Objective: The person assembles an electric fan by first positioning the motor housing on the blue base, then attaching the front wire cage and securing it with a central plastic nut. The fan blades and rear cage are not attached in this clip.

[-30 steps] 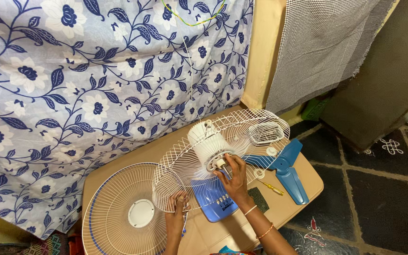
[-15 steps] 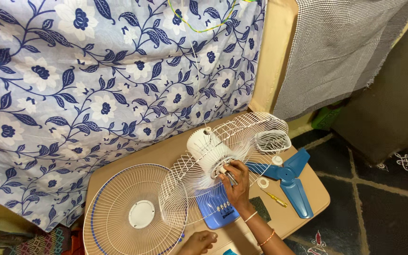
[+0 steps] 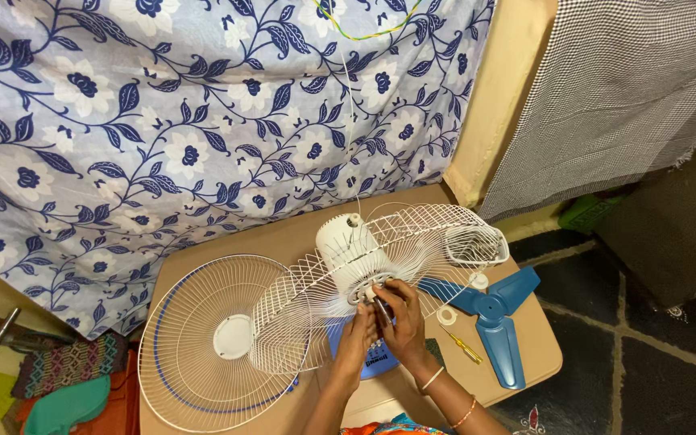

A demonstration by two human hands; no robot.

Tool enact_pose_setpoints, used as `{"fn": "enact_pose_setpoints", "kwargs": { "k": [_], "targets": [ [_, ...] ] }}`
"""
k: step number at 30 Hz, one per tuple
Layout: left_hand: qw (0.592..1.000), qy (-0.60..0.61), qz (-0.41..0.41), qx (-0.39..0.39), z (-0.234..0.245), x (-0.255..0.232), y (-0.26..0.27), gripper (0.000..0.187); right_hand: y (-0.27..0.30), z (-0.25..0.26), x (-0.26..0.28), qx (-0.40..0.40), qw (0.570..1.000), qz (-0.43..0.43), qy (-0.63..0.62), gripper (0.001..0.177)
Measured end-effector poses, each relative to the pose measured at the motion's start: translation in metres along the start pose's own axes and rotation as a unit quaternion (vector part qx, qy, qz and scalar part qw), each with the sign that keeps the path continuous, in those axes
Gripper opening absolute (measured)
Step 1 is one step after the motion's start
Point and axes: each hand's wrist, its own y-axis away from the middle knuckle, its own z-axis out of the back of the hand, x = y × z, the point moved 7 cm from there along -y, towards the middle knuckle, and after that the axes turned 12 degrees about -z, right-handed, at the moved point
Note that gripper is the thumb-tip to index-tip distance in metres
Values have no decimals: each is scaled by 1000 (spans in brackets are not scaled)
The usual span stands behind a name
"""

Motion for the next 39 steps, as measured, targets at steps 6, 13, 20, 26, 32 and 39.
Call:
{"fn": "enact_pose_setpoints", "kwargs": {
  "k": [6, 13, 20, 26, 32, 39],
  "targets": [
    [977, 202, -61, -43, -20, -6, -4, 50, 7, 15, -3, 115, 993, -12, -25, 50],
    [973, 222, -36, -57, -45, -31, 5, 51, 68, 53, -75, 131, 981, -128, -67, 35],
    [980, 177, -43, -77, -44, -36, 11, 50, 126, 78, -182, 178, 937, -300, 26, 31],
    [981, 155, -74, -90, -42, -36, 12, 49, 118, 83, -230, 188, 911, -316, 185, 43],
    [982, 129, -82, -107, -41, -36, 13, 50, 98, 49, -266, 242, 917, -219, 231, 51],
    [983, 107, -88, -118, -37, -32, 10, 51, 75, 28, -276, 244, 925, -101, 273, 48]
  ]
}}
